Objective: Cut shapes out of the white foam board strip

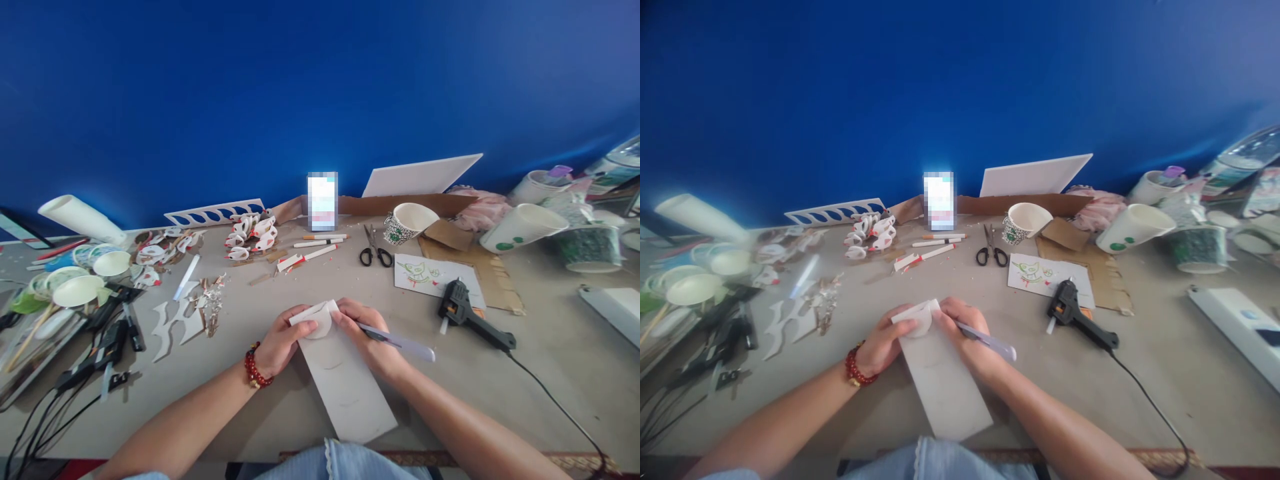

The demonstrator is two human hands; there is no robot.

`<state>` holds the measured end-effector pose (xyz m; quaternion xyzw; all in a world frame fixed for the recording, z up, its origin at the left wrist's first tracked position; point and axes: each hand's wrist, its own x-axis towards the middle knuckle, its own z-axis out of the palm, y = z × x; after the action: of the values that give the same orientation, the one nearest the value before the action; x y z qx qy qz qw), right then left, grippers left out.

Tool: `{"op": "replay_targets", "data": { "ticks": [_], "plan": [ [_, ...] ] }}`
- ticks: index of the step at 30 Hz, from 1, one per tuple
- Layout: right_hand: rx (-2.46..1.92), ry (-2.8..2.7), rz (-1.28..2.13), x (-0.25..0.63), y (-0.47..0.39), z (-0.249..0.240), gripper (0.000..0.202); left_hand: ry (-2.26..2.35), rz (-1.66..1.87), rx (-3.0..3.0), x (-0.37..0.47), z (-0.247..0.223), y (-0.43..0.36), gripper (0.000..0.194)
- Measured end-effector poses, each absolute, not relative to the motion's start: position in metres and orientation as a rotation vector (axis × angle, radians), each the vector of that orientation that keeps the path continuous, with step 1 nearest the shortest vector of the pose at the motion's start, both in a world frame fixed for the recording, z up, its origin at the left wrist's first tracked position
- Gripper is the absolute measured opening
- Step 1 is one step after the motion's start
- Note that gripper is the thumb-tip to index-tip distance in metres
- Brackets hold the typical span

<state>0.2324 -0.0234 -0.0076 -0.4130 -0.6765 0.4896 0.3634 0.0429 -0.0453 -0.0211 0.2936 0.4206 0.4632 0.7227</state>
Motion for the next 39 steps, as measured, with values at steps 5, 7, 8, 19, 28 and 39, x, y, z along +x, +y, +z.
{"op": "replay_targets", "data": {
  "ticks": [5, 7, 8, 19, 28, 39],
  "plan": [
    [-1.021, -1.798, 1.236, 0.233, -0.023, -0.007, 0.038, 0.933, 0.995, 0.769, 0.04, -0.018, -0.043, 0.029],
    [-1.011, -1.826, 1.226, 0.233, -0.022, -0.008, 0.039, 0.937, 0.973, 0.836, 0.039, -0.015, -0.041, 0.026],
    [-1.012, -1.833, 1.225, 0.232, -0.022, -0.008, 0.038, 0.946, 0.969, 0.859, 0.039, -0.013, -0.039, 0.025],
    [-1.004, -1.773, 1.369, 0.231, -0.022, -0.011, 0.039, 0.969, 0.952, 0.947, 0.037, -0.001, -0.033, 0.026],
    [-1.011, -1.797, 1.354, 0.232, -0.022, -0.009, 0.038, 0.992, 0.93, 1.046, 0.035, 0.003, -0.031, 0.025],
    [-0.992, -1.783, 1.322, 0.232, -0.023, -0.008, 0.035, 0.835, 0.942, 0.92, 0.035, 0.003, -0.03, 0.021]
  ]
}}
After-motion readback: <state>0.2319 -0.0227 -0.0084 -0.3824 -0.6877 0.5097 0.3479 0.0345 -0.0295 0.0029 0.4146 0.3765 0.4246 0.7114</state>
